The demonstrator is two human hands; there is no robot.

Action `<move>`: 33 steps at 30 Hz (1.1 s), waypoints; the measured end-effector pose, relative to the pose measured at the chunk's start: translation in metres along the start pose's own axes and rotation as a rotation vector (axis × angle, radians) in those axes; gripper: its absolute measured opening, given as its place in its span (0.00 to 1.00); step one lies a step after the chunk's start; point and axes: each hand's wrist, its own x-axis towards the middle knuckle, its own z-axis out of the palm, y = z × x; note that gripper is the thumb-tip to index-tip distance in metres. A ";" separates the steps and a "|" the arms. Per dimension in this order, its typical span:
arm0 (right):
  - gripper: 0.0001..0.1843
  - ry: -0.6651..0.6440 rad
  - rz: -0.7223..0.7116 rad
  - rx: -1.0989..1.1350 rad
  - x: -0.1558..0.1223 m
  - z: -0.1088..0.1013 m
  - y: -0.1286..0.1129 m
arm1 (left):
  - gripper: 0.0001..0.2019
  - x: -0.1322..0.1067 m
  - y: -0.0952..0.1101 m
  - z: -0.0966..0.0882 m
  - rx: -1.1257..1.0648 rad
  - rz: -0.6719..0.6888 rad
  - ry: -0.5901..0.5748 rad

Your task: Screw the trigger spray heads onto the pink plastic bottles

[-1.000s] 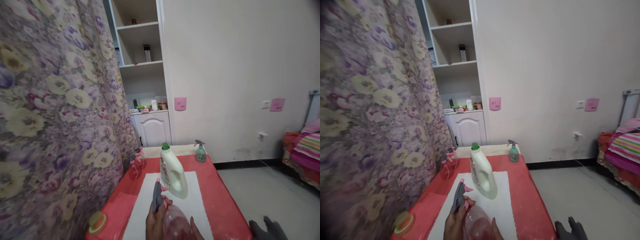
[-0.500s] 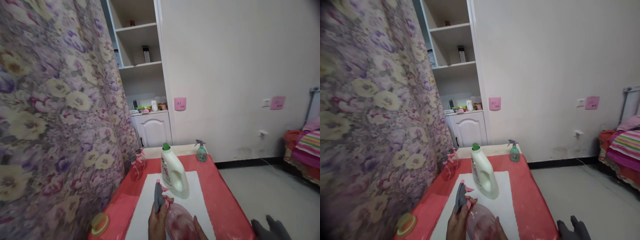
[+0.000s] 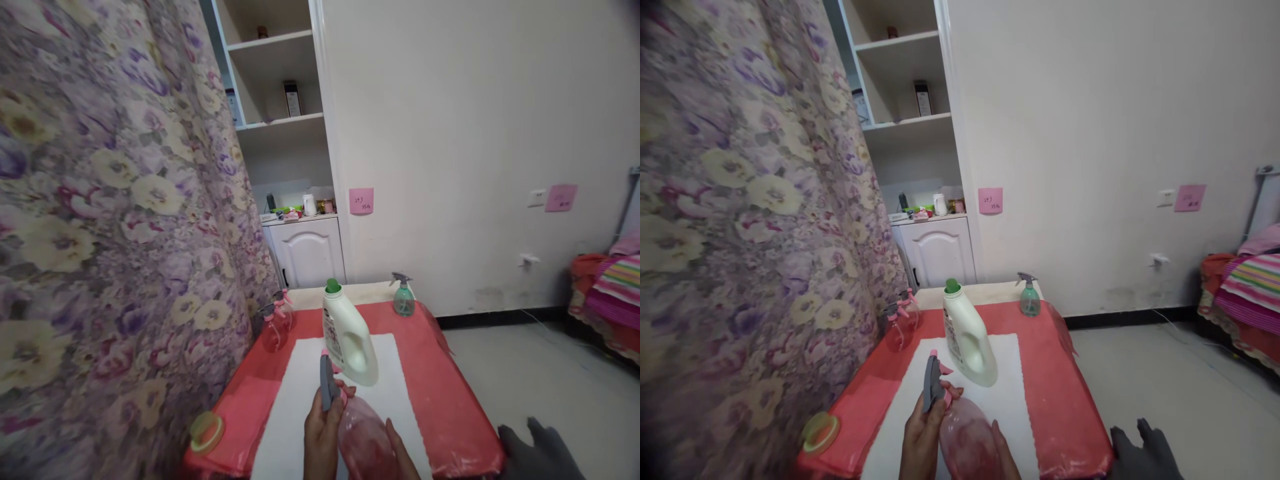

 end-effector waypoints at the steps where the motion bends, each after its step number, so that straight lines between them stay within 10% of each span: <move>1: 0.37 -0.015 -0.012 0.091 0.006 0.005 0.001 | 0.18 0.000 -0.001 -0.001 -0.009 -0.011 0.000; 16: 0.44 0.072 0.002 0.051 0.022 0.018 0.008 | 0.21 0.003 0.002 -0.017 -0.014 -0.082 -0.087; 19: 0.37 0.245 0.048 -0.221 0.012 -0.018 0.010 | 0.21 0.010 0.010 -0.021 -0.028 -0.050 -0.014; 21: 0.26 0.447 -0.175 -0.705 0.008 -0.046 0.017 | 0.21 0.016 0.014 -0.024 0.009 -0.030 0.024; 26: 0.27 0.421 -0.351 -1.493 0.016 -0.087 0.060 | 0.18 0.035 0.004 -0.028 0.141 0.054 0.029; 33: 0.27 0.325 -0.376 -1.731 0.020 -0.103 0.080 | 0.19 0.040 -0.039 -0.037 0.221 0.022 0.001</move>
